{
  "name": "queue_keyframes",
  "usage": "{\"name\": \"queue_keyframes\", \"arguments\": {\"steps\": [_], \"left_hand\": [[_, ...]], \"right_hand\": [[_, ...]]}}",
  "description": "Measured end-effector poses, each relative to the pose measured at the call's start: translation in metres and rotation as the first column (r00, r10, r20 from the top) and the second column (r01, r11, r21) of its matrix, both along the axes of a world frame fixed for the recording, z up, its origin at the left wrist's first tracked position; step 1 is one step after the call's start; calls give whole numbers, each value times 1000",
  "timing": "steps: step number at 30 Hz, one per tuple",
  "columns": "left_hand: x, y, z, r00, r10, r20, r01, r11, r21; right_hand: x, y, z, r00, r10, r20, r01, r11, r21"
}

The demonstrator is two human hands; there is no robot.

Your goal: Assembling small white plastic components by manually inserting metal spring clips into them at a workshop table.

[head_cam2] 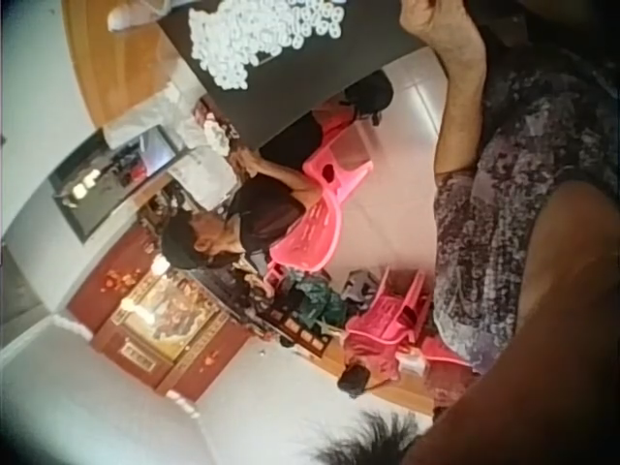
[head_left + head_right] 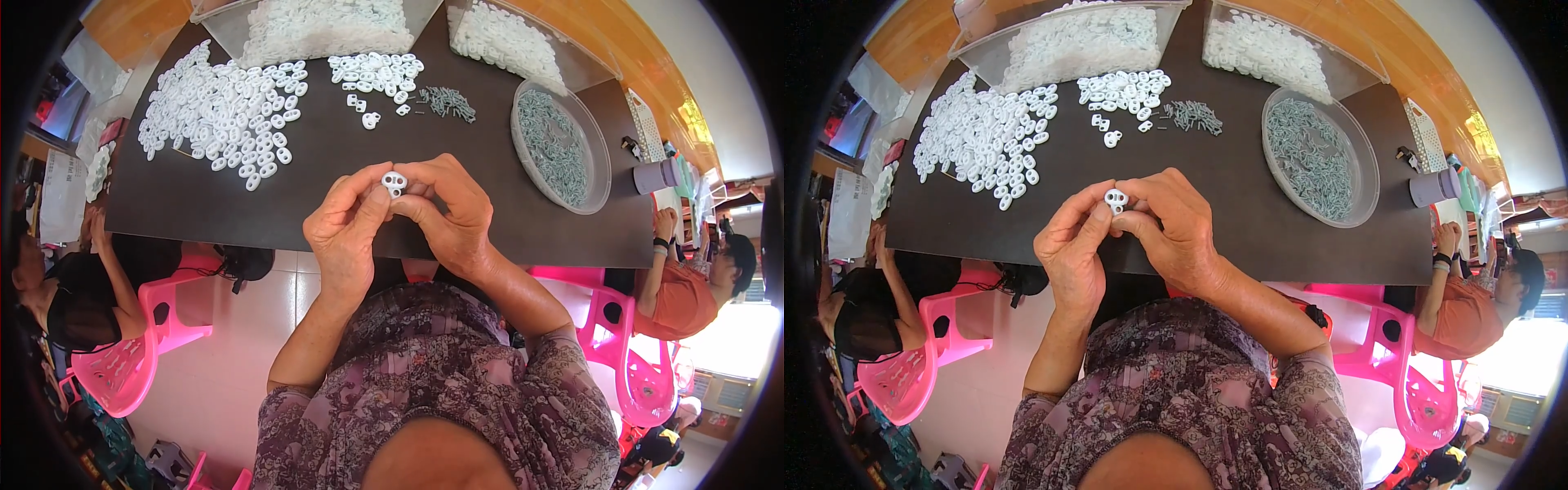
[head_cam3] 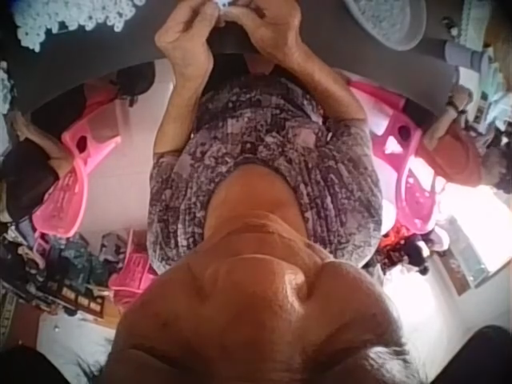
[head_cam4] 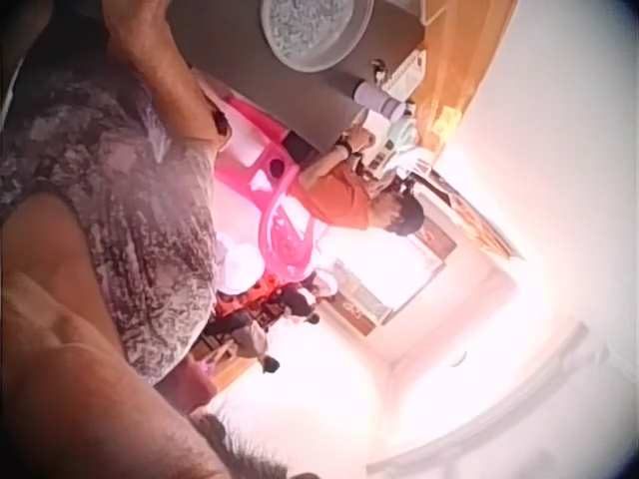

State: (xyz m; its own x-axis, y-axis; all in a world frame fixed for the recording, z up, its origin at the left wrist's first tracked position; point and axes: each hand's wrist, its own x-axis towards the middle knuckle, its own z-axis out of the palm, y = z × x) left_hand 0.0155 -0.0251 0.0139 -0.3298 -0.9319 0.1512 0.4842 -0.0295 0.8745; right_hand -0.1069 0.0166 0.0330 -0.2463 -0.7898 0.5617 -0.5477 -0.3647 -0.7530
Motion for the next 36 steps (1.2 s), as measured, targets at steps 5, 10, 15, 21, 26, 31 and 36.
{"name": "queue_keyframes", "arguments": {"steps": [5, 10, 15, 21, 26, 31, 36], "left_hand": [[-2, 0, -2, 998, 28, 57, -24, 996, -81], [-8, 4, -1, 999, 46, 21, -44, 995, -94], [-13, 5, -4, 997, 77, 12, -74, 986, -147], [-21, 13, -1, 994, 102, -51, -107, 987, -117], [-26, 16, -3, 992, 118, -48, -124, 983, -138], [-27, 18, -3, 992, 121, -37, -124, 985, -120], [-28, 19, -3, 992, 117, -53, -123, 987, -107]], "right_hand": [[-1, 1, 0, 1000, -3, 6, 4, 999, -33], [-3, 3, 0, 1000, -10, 16, 10, 999, -51], [-6, 5, 0, 1000, -11, 14, 12, 997, -74], [-13, 8, -1, 997, 10, -82, -21, 990, -138], [-15, 11, -3, 995, -16, -97, -3, 982, -187], [-15, 13, -4, 996, -32, -88, 13, 977, -211], [-15, 12, -4, 990, -58, -127, 26, 970, -241]]}}
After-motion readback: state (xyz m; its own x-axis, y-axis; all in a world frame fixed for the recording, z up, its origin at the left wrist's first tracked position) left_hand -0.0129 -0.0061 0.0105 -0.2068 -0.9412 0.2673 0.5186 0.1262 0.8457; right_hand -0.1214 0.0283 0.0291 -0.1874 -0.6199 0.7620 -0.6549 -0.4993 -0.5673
